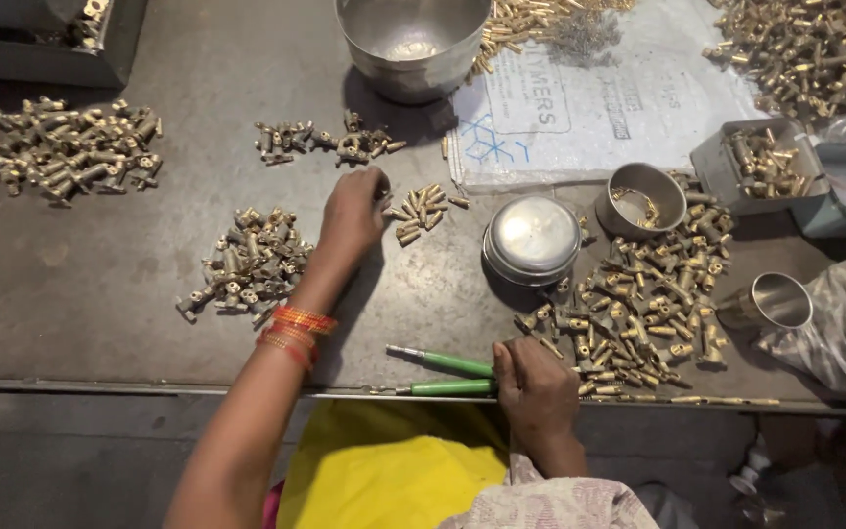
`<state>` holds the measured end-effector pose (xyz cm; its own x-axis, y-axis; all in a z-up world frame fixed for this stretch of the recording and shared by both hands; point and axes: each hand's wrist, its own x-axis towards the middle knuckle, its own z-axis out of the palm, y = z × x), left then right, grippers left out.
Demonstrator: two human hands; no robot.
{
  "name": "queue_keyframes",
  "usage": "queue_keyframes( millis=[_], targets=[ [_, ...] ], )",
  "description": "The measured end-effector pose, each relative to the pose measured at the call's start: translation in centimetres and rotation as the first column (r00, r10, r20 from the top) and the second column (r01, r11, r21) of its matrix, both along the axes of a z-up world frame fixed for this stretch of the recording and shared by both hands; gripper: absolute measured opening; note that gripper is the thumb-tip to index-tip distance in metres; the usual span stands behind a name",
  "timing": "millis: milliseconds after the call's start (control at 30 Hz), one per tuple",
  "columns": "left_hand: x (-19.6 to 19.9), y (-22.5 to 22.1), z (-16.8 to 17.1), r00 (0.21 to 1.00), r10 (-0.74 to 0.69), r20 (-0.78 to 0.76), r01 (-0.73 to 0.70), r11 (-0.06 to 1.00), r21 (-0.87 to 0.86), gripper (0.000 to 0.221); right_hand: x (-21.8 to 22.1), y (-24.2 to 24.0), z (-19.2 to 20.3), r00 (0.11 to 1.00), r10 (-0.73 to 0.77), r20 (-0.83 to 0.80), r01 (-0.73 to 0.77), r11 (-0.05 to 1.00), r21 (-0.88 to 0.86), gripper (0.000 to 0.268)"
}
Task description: The person sits at a metal workbench covered with small brass fittings and sorts them one at a time, moving pieces between piles on the table. The person occasionally holds a green-handled tool while handling the fittings and at times rubs a piece with a pink cloth before placing it with a pile.
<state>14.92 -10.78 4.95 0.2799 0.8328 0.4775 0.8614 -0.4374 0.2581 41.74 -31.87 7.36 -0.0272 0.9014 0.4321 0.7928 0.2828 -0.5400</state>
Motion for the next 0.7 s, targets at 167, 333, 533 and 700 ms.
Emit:
queue_keyframes(
  millis=[167,333,533,700],
  targets=[
    [1.6,-7.2,5.1,0.778,0.065,0.625,0.124,0.959,-0.254,0.026,0.7,0.4,-0.4,0.973,-0.042,-0.227,-0.001,0.983,-0.184,0.028],
    [6.2,-13.9,5.4,0.488,0.187,0.852,0.303,0.879,-0.367,0.017,1.3,2.5,0.0,0.412,-0.178,-0.894,-0.265,0.915,-0.304,0.033],
    [11.0,-19.4,5.3,0.559,0.008,0.829,0.293,0.933,-0.207,0.02,-1.9,3.5,0.6,0.256,-0.101,-0.961,-0.315,0.932,-0.182,0.027],
    [11.3,-21.2,6.2,0.635,-0.093,0.767,0.3,0.944,-0.134,0.028,-1.2,2.9,-0.5,0.625,-0.018,-0.781,-0.273,0.931,-0.241,0.036]
  ],
)
